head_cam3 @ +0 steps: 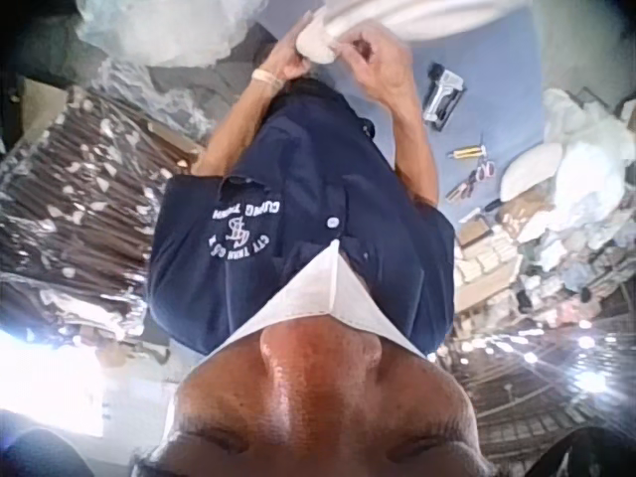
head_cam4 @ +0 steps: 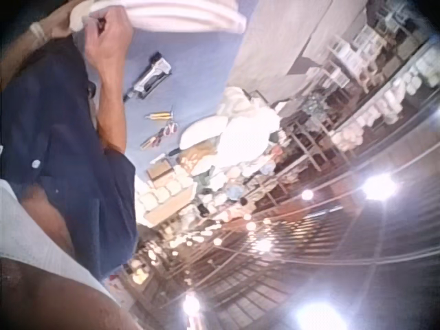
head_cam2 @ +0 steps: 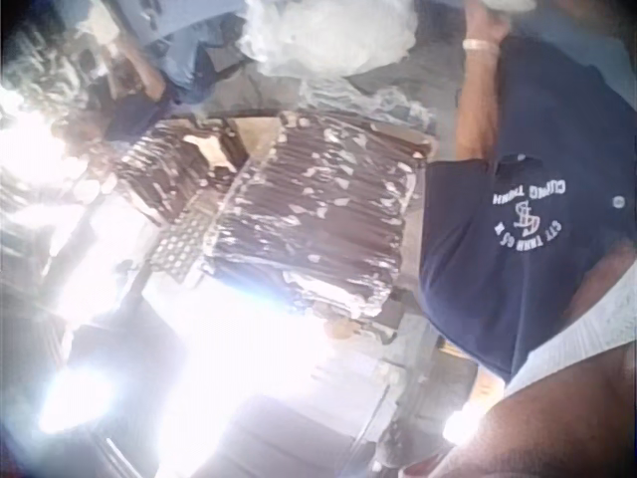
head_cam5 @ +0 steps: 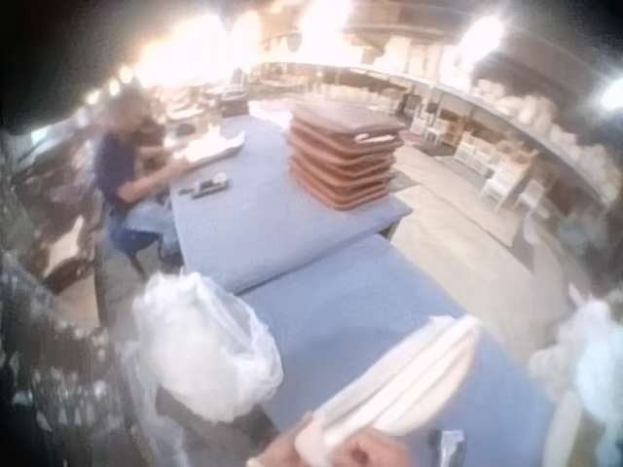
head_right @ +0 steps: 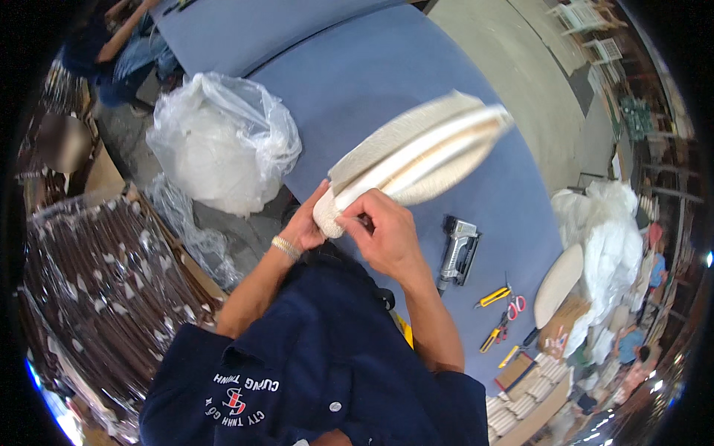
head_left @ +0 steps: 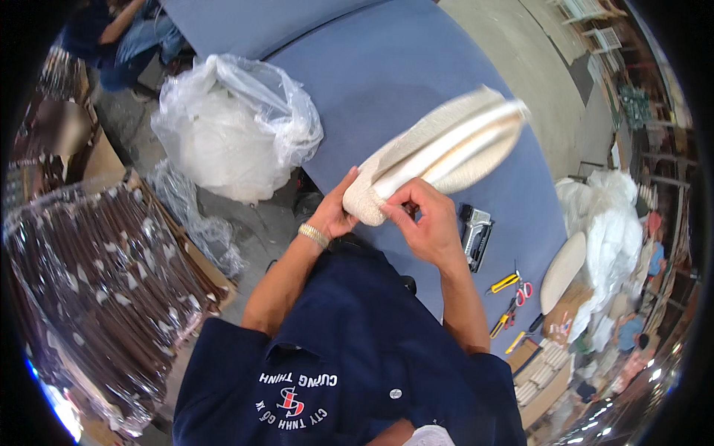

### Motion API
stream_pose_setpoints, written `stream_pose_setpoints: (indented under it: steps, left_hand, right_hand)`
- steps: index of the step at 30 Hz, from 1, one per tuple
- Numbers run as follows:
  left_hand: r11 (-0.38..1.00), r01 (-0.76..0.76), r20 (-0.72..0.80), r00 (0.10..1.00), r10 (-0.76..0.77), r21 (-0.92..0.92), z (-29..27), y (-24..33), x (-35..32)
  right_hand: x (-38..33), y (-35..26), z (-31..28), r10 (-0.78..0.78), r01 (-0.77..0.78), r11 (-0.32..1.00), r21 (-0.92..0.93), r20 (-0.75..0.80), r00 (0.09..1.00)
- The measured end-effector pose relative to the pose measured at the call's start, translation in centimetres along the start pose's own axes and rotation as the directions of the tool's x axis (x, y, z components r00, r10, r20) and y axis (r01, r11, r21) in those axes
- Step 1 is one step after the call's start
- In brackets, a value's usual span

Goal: The person staples fabric onto cushion cores using a pneumatic staple gun, then trims excess fabric with a utility knife. They repeat this process on multiple cushion pieces, folding and aligning the fabric before stapling and cutting.

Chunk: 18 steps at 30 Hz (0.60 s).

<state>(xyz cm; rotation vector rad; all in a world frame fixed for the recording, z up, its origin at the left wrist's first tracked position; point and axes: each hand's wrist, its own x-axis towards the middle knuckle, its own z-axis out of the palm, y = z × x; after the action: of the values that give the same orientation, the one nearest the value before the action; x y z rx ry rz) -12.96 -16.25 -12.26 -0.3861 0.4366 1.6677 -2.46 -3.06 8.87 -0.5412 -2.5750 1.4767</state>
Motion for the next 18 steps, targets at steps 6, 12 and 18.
stream_pose_setpoints:
  steps: [6,12,18]
  left_hand:
    - [0.947,0.018,-0.387,0.915,0.114,0.32,-0.9,0.1,2.5]
    - [0.139,-0.197,0.035,0.687,0.726,0.97,1.0,0.5,-4.8]
    - [-0.218,-0.412,0.415,0.483,0.771,0.885,4.7,-1.0,-6.3]
  right_hand:
    - [-0.1,4.5,2.6,0.023,-0.041,0.969,-0.243,-0.078,0.997]
    - [1.7,4.2,3.4,-0.099,0.037,0.944,-0.328,-0.174,0.98]
    - [6.2,4.4,2.2,-0.317,0.244,0.744,-0.622,-0.007,0.948]
